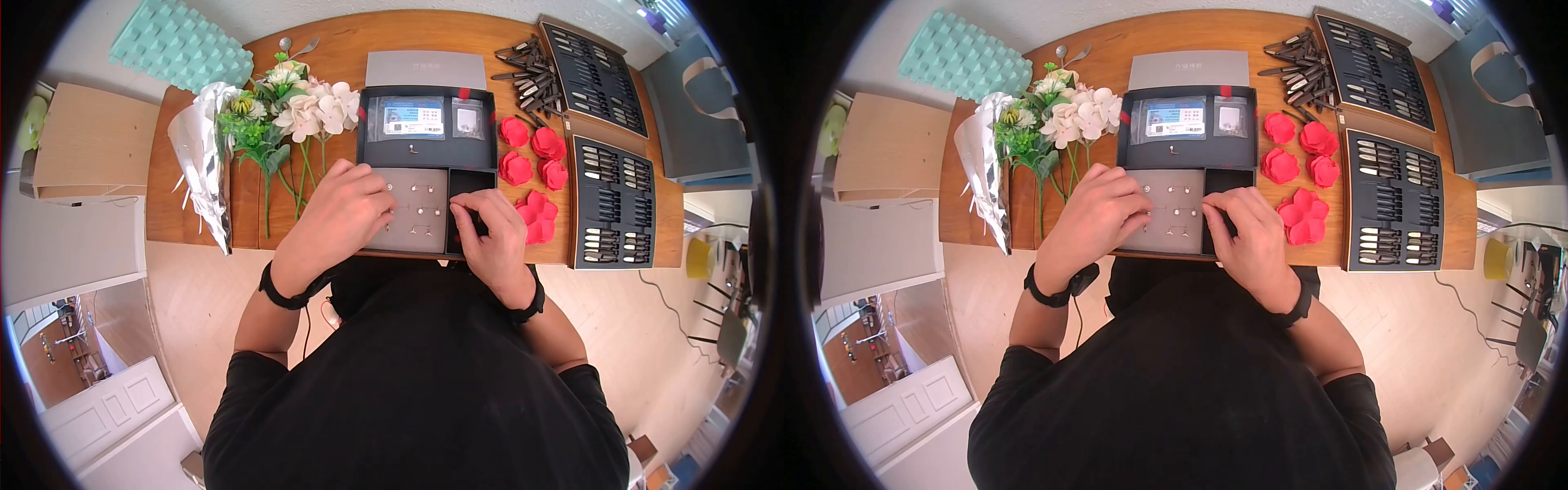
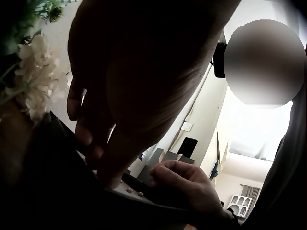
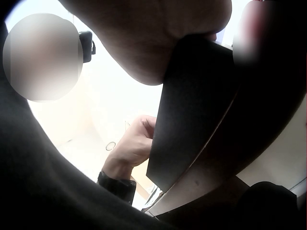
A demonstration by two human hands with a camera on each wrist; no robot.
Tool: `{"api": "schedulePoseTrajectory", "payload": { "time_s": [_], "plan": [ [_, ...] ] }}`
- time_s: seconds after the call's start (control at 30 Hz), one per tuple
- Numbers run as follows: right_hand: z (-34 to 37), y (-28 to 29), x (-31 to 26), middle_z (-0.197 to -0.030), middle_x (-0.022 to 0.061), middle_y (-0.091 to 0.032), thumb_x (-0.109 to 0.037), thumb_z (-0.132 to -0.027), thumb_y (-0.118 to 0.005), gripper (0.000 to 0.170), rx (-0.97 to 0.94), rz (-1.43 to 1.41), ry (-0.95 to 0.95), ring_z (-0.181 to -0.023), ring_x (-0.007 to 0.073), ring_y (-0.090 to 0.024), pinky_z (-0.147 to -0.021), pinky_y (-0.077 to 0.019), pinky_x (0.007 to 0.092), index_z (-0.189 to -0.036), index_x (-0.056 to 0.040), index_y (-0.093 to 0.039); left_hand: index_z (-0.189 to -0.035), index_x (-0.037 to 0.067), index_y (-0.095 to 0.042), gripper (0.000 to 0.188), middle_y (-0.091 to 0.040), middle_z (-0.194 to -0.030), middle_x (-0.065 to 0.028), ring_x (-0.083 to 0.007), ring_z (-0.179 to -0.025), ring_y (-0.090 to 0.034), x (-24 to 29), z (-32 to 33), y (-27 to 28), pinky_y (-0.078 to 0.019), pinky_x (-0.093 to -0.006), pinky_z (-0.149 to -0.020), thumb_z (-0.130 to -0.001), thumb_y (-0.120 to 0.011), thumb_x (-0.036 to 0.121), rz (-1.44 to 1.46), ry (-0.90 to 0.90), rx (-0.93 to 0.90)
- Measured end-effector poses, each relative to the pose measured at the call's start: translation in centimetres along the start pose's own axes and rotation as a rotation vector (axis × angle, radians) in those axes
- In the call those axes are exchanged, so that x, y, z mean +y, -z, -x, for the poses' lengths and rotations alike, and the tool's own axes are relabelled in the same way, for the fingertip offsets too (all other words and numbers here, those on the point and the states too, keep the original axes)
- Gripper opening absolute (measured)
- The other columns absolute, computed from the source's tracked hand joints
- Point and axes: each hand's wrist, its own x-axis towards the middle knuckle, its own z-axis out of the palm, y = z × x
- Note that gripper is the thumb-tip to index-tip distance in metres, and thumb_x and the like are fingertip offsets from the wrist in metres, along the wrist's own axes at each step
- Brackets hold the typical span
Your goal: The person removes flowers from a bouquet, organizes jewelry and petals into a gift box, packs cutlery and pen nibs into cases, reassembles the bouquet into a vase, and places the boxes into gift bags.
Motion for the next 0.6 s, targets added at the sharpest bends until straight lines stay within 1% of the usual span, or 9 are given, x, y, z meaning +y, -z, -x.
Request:
{"api": "schedulePoseTrajectory", "payload": {
  "time_s": [0.33, 0.47, 0.53, 0.6],
  "plan": [
    [0.0, 0.0, 0.0, -0.097, 0.0147, -0.078, 0.005, -0.097, -0.084, 0.010, -0.001, 0.005, 0.000, -0.087, 0.0325, -0.074, -0.076, -0.0576, 0.0408, -0.105, 0.0010, -0.079, -0.094, 0.008, -0.083, 0.016, -0.072, -0.093, -0.0028, -0.0248, -0.098, -0.067, 0.0, 0.1, -0.3, -0.0490, -0.0406, -0.094, -0.082, -0.094, 0.012, -0.016, 0.000, 0.018],
    [0.0, 0.0, 0.0, -0.096, 0.0148, -0.078, 0.005, -0.097, -0.084, 0.010, 0.001, 0.005, 0.002, -0.087, 0.0325, -0.074, -0.076, -0.0578, 0.0404, -0.104, 0.0012, -0.079, -0.095, 0.008, -0.083, 0.017, -0.073, -0.095, -0.0027, -0.0249, -0.097, -0.067, 0.4, 0.1, 1.0, -0.0491, -0.0409, -0.094, -0.082, -0.094, 0.012, 0.004, 0.015, 0.038],
    [0.0, 0.0, 0.1, -0.096, 0.0148, -0.078, 0.006, -0.097, -0.084, 0.010, -0.002, 0.003, -0.001, -0.087, 0.0325, -0.074, -0.076, -0.0579, 0.0403, -0.104, 0.0013, -0.079, -0.096, 0.008, -0.083, 0.019, -0.073, -0.096, -0.0026, -0.0254, -0.097, -0.067, 0.4, 0.3, 1.6, -0.0492, -0.0412, -0.094, -0.082, -0.095, 0.012, -0.026, 0.023, 0.079],
    [0.0, -0.1, 0.1, -0.096, 0.0149, -0.078, 0.006, -0.096, -0.084, 0.010, 0.006, 0.005, 0.003, -0.087, 0.0324, -0.075, -0.076, -0.0580, 0.0402, -0.104, 0.0015, -0.079, -0.097, 0.007, -0.083, 0.019, -0.073, -0.096, -0.0025, -0.0256, -0.097, -0.067, 0.3, 0.6, 1.7, -0.0493, -0.0413, -0.094, -0.082, -0.095, 0.012, -0.028, 0.033, 0.071]
  ]
}}
